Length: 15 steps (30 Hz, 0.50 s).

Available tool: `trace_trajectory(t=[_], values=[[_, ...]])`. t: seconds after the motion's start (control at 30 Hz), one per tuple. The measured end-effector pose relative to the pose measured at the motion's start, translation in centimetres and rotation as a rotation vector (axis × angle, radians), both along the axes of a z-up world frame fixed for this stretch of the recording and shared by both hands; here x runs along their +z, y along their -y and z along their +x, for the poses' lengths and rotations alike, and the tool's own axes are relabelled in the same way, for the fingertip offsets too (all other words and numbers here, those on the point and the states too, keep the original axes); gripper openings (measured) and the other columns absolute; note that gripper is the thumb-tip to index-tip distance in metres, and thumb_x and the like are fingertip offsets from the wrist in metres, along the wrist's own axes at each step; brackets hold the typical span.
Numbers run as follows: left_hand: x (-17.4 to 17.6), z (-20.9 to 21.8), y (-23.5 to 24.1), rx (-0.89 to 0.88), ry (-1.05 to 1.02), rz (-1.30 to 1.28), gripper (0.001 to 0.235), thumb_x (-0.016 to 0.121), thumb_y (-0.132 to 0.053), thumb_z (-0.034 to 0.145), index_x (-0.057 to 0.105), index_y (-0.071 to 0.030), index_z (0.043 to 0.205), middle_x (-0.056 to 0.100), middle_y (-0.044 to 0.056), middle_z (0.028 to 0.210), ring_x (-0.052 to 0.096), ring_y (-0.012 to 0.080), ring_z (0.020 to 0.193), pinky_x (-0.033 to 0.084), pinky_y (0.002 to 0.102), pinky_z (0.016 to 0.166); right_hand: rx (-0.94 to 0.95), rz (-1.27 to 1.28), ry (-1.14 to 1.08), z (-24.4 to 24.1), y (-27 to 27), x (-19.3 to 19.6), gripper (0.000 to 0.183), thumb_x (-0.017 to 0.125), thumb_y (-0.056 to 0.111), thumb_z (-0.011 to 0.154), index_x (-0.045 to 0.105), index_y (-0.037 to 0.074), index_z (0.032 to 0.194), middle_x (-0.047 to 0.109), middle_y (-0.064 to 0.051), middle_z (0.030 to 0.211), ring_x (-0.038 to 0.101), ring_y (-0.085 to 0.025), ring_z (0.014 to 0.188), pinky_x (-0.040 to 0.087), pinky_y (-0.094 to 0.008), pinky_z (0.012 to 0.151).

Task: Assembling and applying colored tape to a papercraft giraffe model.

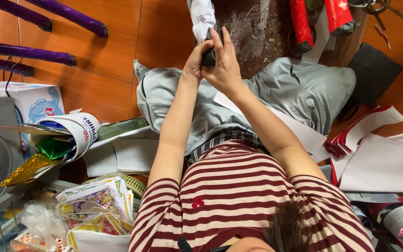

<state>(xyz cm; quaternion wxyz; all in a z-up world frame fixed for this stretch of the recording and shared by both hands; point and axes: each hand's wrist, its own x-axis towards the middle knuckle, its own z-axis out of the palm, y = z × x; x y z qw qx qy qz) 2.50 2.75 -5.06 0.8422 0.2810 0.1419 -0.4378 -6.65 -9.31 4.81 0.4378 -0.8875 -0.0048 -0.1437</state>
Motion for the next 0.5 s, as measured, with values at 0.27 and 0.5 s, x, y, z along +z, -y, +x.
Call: trace_trajectory(t=[0.27, 0.5], values=[[1.4, 0.1, 0.1, 0.015, 0.008, 0.082, 0.017, 0.071, -0.018, 0.090, 0.072, -0.001, 0.096, 0.073, 0.009, 0.088, 0.071, 0.0196, 0.077, 0.060, 0.033, 0.073, 0.040, 0.019, -0.025, 0.1, 0.4, 0.0, 0.113, 0.090, 0.008, 0.079, 0.019, 0.021, 0.165, 0.015, -0.035, 0.166, 0.040, -0.055, 0.143, 0.043, -0.055, 0.119], [0.8, 0.4, 0.0, -0.008, -0.060, 0.037, 0.017, 0.072, -0.015, 0.091, 0.071, 0.000, 0.099, 0.073, 0.009, 0.092, 0.071, 0.0203, 0.083, 0.061, 0.034, 0.079, 0.000, 0.044, 0.018, -0.1, -0.6, -1.0, 0.111, 0.091, 0.011, 0.086, 0.016, 0.019, 0.167, 0.020, -0.030, 0.166, 0.039, -0.051, 0.149, 0.039, -0.055, 0.125]])
